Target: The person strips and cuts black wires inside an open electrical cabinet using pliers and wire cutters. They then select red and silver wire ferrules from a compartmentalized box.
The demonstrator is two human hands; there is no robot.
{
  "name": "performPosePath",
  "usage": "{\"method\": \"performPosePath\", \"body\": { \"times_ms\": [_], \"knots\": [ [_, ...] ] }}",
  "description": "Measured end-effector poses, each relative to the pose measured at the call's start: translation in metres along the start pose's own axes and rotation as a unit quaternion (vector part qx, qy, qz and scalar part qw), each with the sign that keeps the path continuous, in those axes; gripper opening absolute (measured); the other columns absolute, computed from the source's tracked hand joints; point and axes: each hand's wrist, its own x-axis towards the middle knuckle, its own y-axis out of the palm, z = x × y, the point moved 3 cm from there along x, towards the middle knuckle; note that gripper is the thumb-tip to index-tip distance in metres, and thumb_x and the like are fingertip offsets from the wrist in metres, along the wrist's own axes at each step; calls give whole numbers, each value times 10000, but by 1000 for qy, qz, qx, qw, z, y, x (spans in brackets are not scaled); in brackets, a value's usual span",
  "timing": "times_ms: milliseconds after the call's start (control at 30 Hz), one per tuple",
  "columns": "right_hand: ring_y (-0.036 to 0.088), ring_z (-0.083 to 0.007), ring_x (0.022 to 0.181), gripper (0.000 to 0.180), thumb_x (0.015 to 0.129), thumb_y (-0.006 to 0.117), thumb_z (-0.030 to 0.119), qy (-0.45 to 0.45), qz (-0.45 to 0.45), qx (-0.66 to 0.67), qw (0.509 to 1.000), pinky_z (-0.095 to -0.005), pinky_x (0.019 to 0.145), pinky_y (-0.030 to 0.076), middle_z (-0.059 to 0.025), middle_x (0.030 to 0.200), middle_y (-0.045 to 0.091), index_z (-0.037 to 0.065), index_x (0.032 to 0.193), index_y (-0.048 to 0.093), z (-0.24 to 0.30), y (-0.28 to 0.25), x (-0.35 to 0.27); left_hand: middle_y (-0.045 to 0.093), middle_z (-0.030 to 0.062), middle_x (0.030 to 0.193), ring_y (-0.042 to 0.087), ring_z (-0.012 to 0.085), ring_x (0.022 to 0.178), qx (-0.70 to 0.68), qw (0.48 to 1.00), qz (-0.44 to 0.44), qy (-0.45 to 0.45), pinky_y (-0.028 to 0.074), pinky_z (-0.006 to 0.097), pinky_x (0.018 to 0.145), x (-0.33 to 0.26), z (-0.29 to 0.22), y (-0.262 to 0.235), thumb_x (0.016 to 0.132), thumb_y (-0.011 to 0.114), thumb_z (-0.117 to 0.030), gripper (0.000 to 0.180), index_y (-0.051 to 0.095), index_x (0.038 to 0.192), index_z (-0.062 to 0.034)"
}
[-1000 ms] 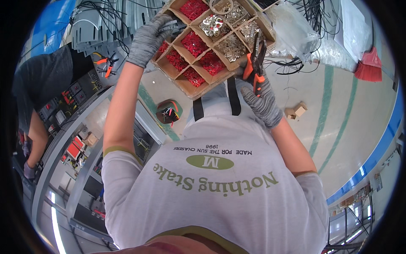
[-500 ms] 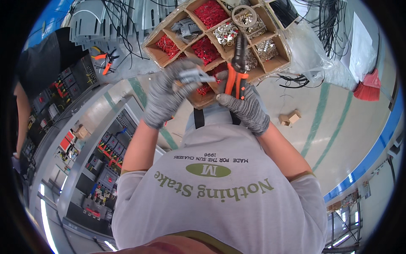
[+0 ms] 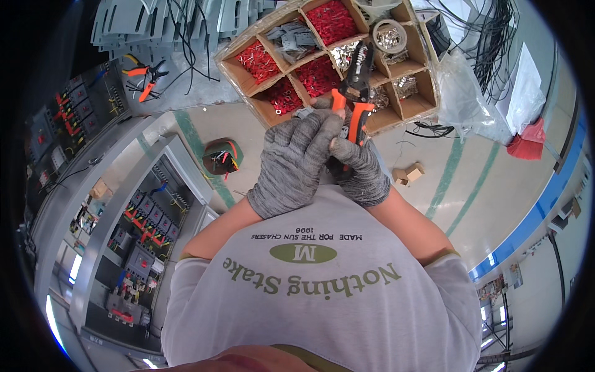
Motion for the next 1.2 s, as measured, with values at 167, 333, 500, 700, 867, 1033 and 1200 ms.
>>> {"method": "performPosePath", "body": {
  "times_ms": [167, 333, 500, 700, 867, 1033, 1200],
  "knots": [
    [514, -284, 1218, 801, 731, 782, 319, -20, 58, 50, 997, -422, 1027, 441, -165, 1338, 494, 53, 1366, 372, -1, 17, 6, 548, 106, 1258, 562, 282, 994, -13, 997, -75, 5, 408, 424, 810, -3, 0, -5, 808, 610, -263, 527, 518, 1296, -86],
    [507, -295, 1223, 769, 726, 754, 317, -43, 71, 49, 995, -412, 1032, 434, -178, 1331, 481, 62, 1355, 393, 5, 26, 7, 575, 82, 1254, 557, 251, 952, 35, 992, -113, 45, 394, 429, 807, 2, -2, -9, 808, 619, -333, 473, 596, 1220, -102],
    [525, -285, 1183, 743, 710, 747, 292, -51, 106, 96, 988, -397, 1052, 408, -166, 1308, 482, 63, 1336, 420, 10, 22, 0, 609, 64, 1203, 550, 228, 971, 124, 980, -136, 74, 392, 433, 860, -2, -25, -15, 820, 594, -320, 431, 606, 1206, -128],
    [556, -234, 1099, 639, 729, 761, 260, -44, 120, 94, 987, -361, 950, 469, -125, 1163, 537, 58, 1251, 451, 15, 21, -28, 608, 109, 1167, 600, 259, 954, -35, 971, -145, 188, 451, 438, 843, 4, -45, -31, 906, 536, -419, 415, 598, 1170, -106],
    [586, -244, 1027, 621, 722, 785, 198, -22, 163, 146, 975, -317, 697, 565, -110, 1108, 535, 79, 1230, 449, 34, 16, -54, 626, 139, 1140, 592, 315, 1064, -136, 965, -167, 148, 441, 466, 921, 5, -38, -59, 959, 449, -488, 475, 609, 1166, -91],
    [598, -275, 986, 629, 706, 805, 203, -9, 177, 123, 977, -324, 588, 577, -113, 1071, 546, 73, 1216, 460, 38, 3, -82, 617, 176, 1176, 612, 300, 1052, 238, 968, 75, 15, 490, 396, 894, 96, 23, -56, 924, 494, -128, 269, 605, 1129, 8],
    [603, -272, 964, 647, 687, 823, 204, -37, 157, 121, 979, -315, 589, 567, -108, 1050, 557, 67, 1208, 464, 39, -12, -96, 701, 124, 1022, 687, 284, 936, 494, 826, 273, 20, 556, 413, 757, 140, 105, 28, 870, 552, -104, 216, 693, 1031, -71]
  ]
}}
